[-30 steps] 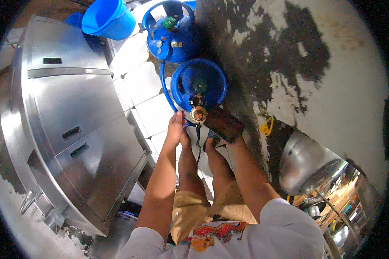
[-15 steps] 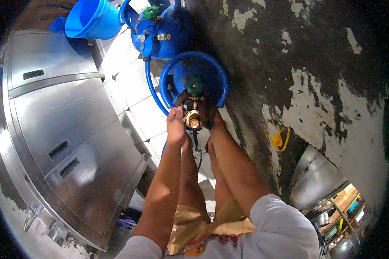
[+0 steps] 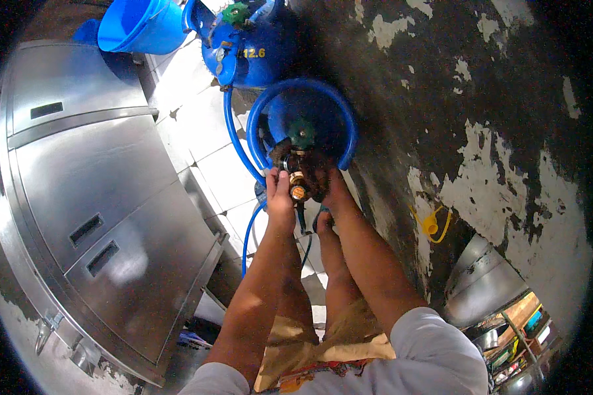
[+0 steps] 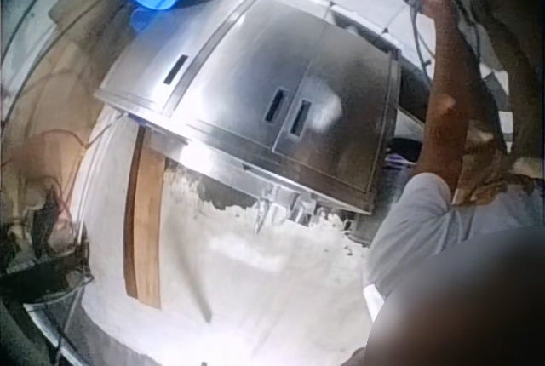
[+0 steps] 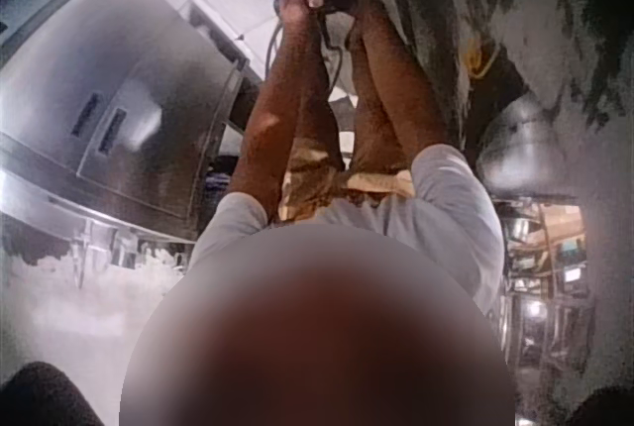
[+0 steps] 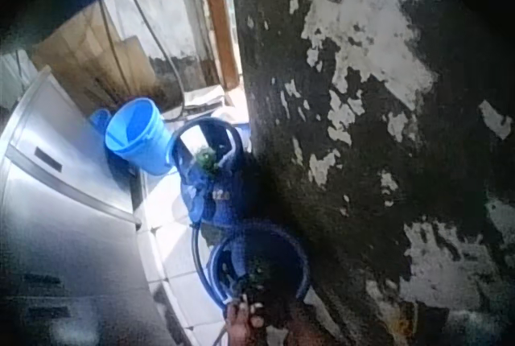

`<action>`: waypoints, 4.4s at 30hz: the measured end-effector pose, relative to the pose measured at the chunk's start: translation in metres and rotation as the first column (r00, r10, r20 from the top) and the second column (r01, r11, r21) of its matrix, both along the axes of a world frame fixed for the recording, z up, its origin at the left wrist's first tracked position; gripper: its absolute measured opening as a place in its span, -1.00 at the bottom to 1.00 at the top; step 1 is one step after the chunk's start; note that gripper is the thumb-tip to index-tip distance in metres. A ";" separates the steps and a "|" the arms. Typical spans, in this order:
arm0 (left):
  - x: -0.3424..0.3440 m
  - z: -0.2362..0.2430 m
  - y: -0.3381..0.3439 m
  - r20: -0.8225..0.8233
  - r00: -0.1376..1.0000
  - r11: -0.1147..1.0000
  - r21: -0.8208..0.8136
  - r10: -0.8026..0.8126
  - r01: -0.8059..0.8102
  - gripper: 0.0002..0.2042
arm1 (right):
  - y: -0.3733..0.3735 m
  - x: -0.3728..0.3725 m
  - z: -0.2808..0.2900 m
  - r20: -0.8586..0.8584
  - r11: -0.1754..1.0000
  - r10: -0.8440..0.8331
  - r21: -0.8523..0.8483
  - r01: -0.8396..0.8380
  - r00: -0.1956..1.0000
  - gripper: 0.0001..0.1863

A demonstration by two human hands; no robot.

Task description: The person moves a blue gas cylinder and then uses a wrench to tighten a valve on it. They also handle a blue hose and a cloth while working in a cluttered kitchen area.

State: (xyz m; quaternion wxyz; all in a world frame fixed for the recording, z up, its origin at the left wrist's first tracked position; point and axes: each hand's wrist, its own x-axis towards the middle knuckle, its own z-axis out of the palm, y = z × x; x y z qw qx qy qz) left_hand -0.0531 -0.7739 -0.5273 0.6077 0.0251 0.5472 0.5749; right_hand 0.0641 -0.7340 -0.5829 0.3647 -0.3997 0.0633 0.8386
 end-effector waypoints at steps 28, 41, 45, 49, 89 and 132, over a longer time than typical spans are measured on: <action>0.003 0.039 0.017 -0.062 0.954 0.955 -0.069 -0.292 0.288 -0.39 | 0.004 -0.004 -0.006 0.241 0.989 0.102 -0.127 -0.073 0.965 -0.53; -0.028 -0.006 0.028 0.463 0.880 0.971 -0.146 -0.103 0.190 -0.47 | 0.013 0.001 0.047 0.099 0.999 -0.030 -0.036 0.034 0.995 -0.57; -0.034 -0.027 0.034 0.412 0.900 0.954 -0.184 -0.142 0.235 -0.63 | 0.007 -0.005 0.058 -0.059 0.972 -0.221 -0.094 0.215 0.973 -0.56; -0.028 -0.025 0.043 0.196 0.979 0.985 -0.153 -0.053 0.084 -0.69 | -0.015 0.001 0.010 0.120 0.952 -0.294 -0.049 0.301 0.948 -0.60; -0.027 0.025 0.059 -0.034 0.957 0.947 -0.159 -0.287 0.278 -0.65 | 0.003 -0.027 0.035 0.840 0.952 0.149 0.022 -0.307 0.522 -0.45; -0.026 0.015 0.055 -0.650 0.585 0.865 -0.259 -0.486 0.431 -0.66 | 0.016 -0.040 0.062 0.602 0.996 -0.075 0.085 0.029 0.795 -0.71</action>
